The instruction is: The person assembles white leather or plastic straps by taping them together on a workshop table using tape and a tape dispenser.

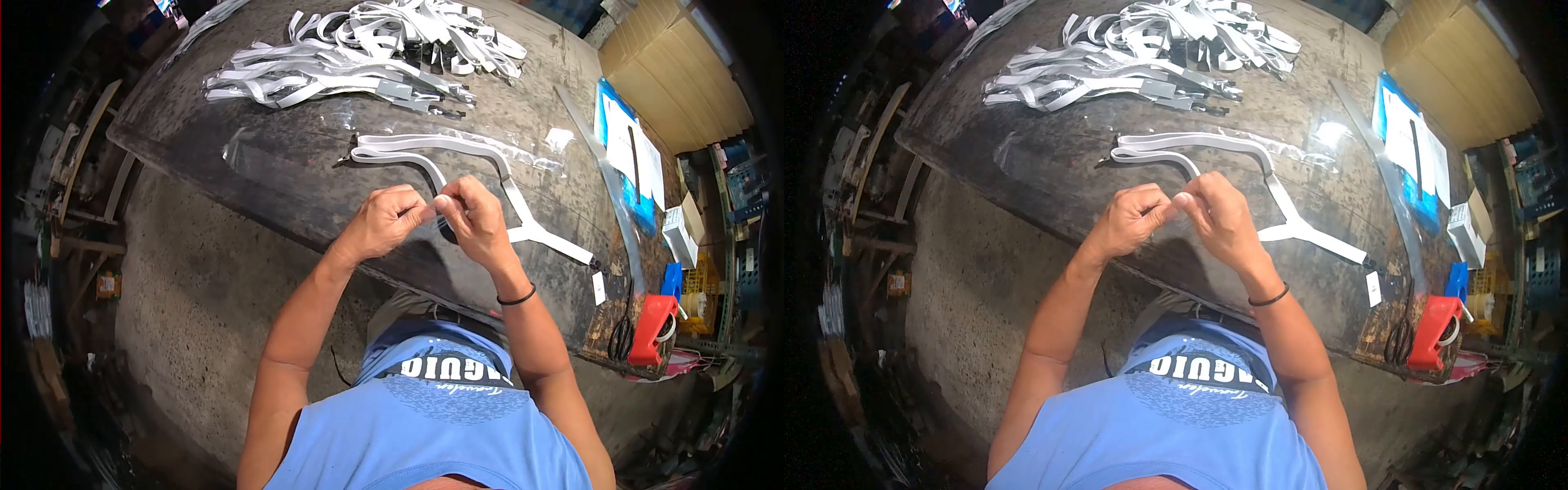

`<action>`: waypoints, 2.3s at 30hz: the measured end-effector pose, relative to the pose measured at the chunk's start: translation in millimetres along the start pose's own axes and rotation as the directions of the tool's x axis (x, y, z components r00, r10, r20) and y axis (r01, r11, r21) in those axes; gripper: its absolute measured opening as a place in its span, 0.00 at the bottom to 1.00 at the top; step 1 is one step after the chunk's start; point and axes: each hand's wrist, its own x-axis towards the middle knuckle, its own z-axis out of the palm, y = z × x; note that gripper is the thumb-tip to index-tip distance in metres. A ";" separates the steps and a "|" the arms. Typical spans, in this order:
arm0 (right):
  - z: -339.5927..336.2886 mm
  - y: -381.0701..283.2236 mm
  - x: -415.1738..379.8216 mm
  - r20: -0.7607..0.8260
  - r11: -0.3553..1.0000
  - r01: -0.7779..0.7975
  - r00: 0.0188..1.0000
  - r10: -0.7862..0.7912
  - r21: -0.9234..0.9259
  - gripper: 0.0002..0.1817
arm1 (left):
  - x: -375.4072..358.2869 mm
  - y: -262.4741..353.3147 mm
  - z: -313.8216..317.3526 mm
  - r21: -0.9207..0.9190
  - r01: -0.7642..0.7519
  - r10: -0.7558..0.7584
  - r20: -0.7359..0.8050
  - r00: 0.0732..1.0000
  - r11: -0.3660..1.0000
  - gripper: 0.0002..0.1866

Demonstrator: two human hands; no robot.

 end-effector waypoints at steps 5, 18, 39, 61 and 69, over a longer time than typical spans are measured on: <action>-0.4 4.8 -0.3 -0.006 1.000 -0.010 1.000 0.010 -0.016 0.06 | 0.8 1.2 -0.7 0.012 -0.002 0.002 0.015 1.000 1.000 0.09; 6.1 7.3 3.1 -0.109 0.985 0.126 0.984 -0.139 -0.120 0.09 | 1.7 -0.6 -1.8 0.041 -0.005 0.005 0.020 1.000 0.999 0.08; 8.0 12.7 2.0 -0.044 0.947 0.140 0.986 -0.159 -0.291 0.09 | 10.6 -2.3 15.9 -0.022 -0.122 0.122 -0.025 0.992 0.992 0.06; 6.2 9.5 1.5 -0.076 0.988 0.138 0.987 -0.143 -0.076 0.05 | 7.0 1.4 2.8 0.072 0.055 -0.060 0.073 0.996 0.996 0.07; 9.9 8.0 -2.3 -0.043 0.965 -0.126 0.992 0.119 -0.232 0.12 | 4.5 -10.1 3.1 0.116 0.042 -0.052 0.085 0.995 0.992 0.06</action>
